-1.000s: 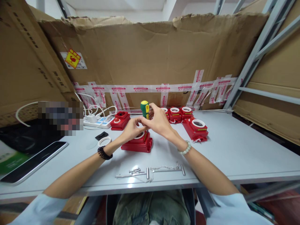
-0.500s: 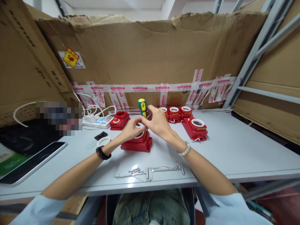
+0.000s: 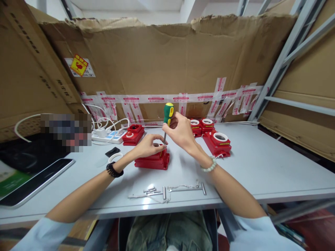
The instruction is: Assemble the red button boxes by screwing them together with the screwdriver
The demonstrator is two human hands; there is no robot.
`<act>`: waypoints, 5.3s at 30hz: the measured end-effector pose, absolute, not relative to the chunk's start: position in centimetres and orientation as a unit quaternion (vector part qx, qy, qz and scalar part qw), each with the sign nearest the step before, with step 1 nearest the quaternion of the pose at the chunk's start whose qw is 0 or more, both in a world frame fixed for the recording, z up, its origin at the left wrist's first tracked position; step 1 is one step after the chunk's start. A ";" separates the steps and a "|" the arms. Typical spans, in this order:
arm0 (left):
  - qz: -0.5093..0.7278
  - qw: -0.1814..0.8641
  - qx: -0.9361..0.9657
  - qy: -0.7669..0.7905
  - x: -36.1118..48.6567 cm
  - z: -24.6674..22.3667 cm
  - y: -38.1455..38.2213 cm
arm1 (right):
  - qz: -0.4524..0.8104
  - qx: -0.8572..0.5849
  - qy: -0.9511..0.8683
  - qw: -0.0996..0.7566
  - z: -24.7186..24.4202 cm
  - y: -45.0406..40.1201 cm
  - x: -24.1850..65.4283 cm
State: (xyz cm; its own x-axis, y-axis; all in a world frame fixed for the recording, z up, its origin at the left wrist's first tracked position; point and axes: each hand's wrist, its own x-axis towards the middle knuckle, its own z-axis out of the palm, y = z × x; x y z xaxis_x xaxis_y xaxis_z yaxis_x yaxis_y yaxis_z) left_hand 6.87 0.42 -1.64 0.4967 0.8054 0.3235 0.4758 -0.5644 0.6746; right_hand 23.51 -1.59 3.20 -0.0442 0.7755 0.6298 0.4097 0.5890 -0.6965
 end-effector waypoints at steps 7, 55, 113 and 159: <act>0.343 0.218 0.832 0.378 6.6 -0.9 0.1 | 0.171 -0.399 -0.675 0.597 4.3 -2.2 24.1; 0.295 0.286 0.831 0.376 4.0 -6.1 -2.0 | 0.182 -0.317 -0.786 0.499 2.9 -5.1 21.0; 0.383 0.234 0.838 0.310 2.8 -3.3 -3.9 | 0.011 -0.376 -0.874 0.307 7.0 -5.1 20.1; 0.378 0.348 0.800 0.310 4.4 -3.4 -3.1 | 0.207 -0.354 -0.798 0.442 3.8 -5.2 21.4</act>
